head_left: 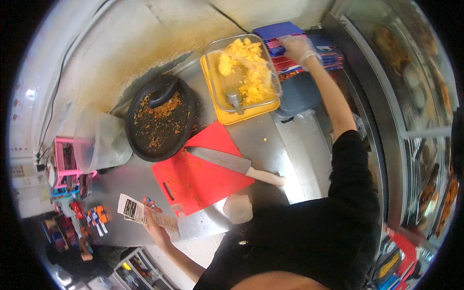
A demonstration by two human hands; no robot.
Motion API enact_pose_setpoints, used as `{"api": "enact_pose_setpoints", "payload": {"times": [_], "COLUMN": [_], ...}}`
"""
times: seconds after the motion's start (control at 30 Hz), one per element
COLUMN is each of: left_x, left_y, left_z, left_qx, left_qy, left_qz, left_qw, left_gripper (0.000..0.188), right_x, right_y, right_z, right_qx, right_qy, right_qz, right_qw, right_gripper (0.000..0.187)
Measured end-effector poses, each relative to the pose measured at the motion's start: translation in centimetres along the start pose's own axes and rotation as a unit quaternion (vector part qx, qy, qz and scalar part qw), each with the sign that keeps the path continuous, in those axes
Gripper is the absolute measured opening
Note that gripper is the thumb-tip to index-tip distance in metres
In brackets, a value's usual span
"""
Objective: The person assembles multiple takeout orders by placing receipts into boxes, adding steamed buns, fried chicken, and scrambled eggs, then closing the boxes. The person also wipes the countertop and handles a cutting board and knife.
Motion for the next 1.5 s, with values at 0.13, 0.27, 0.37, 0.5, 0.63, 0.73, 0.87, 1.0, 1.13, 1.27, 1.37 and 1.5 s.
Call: {"api": "enact_pose_setpoints", "payload": {"times": [0.13,0.27,0.37,0.5,0.63,0.73,0.87,1.0,1.13,1.27,1.37,1.5], "left_x": [0.6,0.9,0.5,-0.2,-1.0,-1.9,-2.4,-5.5,-5.1,-3.0,-0.9,0.4], "left_y": [-1.4,-1.0,-0.7,-0.7,-1.1,-1.3,-1.4,-2.2,-4.3,-4.2,-3.2,-1.9], "left_z": [0.6,2.0,3.1,3.8,3.4,4.3,9.4,15.3,10.1,1.8,-5.1,-13.1], "left_qx": [-0.035,-0.008,0.006,0.021,0.023,0.029,0.108,0.267,0.241,0.186,0.155,0.162], "left_qy": [0.009,-0.004,-0.009,0.002,0.023,0.067,0.149,0.364,0.477,0.541,0.525,0.425], "left_qz": [-0.050,-0.056,-0.047,-0.025,-0.003,0.018,-0.062,0.208,0.134,0.183,0.176,0.147], "left_qw": [0.998,0.998,0.999,0.999,0.999,0.997,0.981,0.868,0.834,0.800,0.818,0.879], "left_gripper": [0.038,0.038,0.037,0.036,0.036,0.034,0.046,0.086,0.094,0.090,0.063,0.028], "right_x": [-0.7,-1.5,-2.2,-2.8,-2.1,-0.2,9.8,25.7,34.3,42.1,48.3,54.4], "right_y": [2.1,2.3,2.5,3.2,1.6,-2.9,-12.6,-20.6,-23.7,-25.1,-25.6,-26.6], "right_z": [0.6,0.3,0.7,0.4,-3.7,-8.4,-9.0,-7.7,-7.1,-9.1,-9.0,-12.0], "right_qx": [0.102,0.088,0.077,0.016,-0.121,-0.217,-0.162,-0.059,0.114,0.173,0.216,-0.056], "right_qy": [-0.047,-0.081,-0.099,-0.074,-0.035,0.089,0.599,0.597,0.825,0.778,0.798,0.521], "right_qz": [-0.103,-0.155,-0.143,-0.100,-0.117,-0.060,-0.043,-0.096,-0.049,-0.115,-0.130,-0.373], "right_qw": [0.988,0.981,0.982,0.992,0.985,0.970,0.783,0.794,0.551,0.593,0.547,0.765], "right_gripper": [0.033,0.031,0.027,0.020,0.020,0.020,0.028,0.028,0.029,0.030,0.032,0.030]}}
Point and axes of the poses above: each hand's wrist, its own y-axis towards the middle knuckle, its own z-axis out of the palm, x = y × z, the point moved 5 cm from there along y, towards the middle knuckle, and after that the axes turned 15 degrees about x, right-handed, at the moved point
